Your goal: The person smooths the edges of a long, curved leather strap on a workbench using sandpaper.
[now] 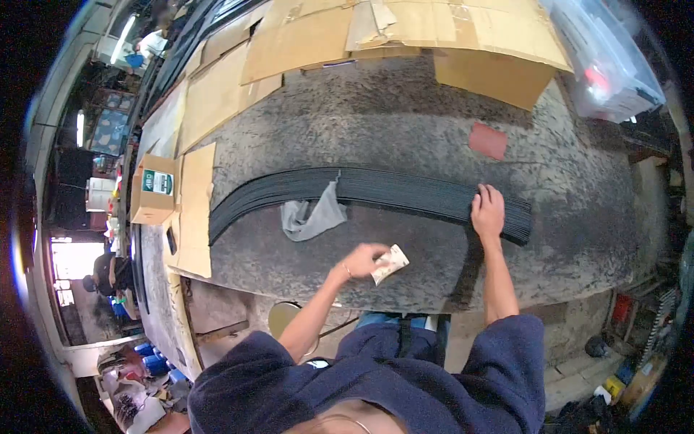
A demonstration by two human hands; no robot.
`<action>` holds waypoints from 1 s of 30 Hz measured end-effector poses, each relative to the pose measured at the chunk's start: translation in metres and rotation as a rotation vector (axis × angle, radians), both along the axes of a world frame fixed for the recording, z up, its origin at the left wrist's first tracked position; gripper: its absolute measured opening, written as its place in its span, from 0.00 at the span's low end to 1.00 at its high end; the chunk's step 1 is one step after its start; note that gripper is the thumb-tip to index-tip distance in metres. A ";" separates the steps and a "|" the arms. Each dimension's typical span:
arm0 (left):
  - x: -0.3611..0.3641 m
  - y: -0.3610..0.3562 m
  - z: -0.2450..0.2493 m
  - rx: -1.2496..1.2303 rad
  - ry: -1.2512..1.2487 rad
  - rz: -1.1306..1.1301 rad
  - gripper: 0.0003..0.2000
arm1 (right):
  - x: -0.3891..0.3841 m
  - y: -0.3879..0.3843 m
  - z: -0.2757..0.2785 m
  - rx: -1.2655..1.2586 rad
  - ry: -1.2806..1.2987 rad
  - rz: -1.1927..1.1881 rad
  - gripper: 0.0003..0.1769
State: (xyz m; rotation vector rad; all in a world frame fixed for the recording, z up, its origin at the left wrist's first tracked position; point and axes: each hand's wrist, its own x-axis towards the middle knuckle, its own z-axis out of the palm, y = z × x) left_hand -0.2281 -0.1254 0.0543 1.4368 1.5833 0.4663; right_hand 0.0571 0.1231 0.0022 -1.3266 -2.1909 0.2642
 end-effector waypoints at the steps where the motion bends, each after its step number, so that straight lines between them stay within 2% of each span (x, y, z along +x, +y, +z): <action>1: 0.000 0.024 0.024 -0.008 -0.045 0.094 0.21 | 0.001 0.000 0.001 -0.006 -0.009 0.026 0.19; 3: -0.008 0.059 0.005 0.272 0.284 0.214 0.22 | 0.001 -0.006 0.004 -0.020 -0.007 0.049 0.20; 4: -0.011 0.078 -0.010 0.446 0.400 0.241 0.25 | 0.002 -0.009 0.004 -0.041 -0.027 0.046 0.22; 5: -0.010 0.099 -0.015 0.512 0.497 0.248 0.29 | 0.003 -0.013 0.005 -0.039 -0.065 0.046 0.23; 6: -0.009 0.116 -0.011 0.449 0.550 0.206 0.34 | 0.003 -0.015 0.005 -0.033 -0.099 0.043 0.25; 8: -0.009 0.134 -0.035 0.448 0.677 0.120 0.38 | 0.007 -0.019 0.000 -0.056 -0.143 0.059 0.33; 11: -0.002 0.132 -0.053 0.441 0.758 0.094 0.38 | 0.010 -0.021 0.000 -0.082 -0.170 0.086 0.38; 24: -0.002 0.145 -0.059 0.473 0.838 0.141 0.37 | -0.002 -0.002 0.006 -0.002 -0.179 0.066 0.35; 30: -0.001 0.145 -0.058 0.458 0.880 0.132 0.38 | -0.012 -0.014 0.002 0.020 -0.208 0.043 0.38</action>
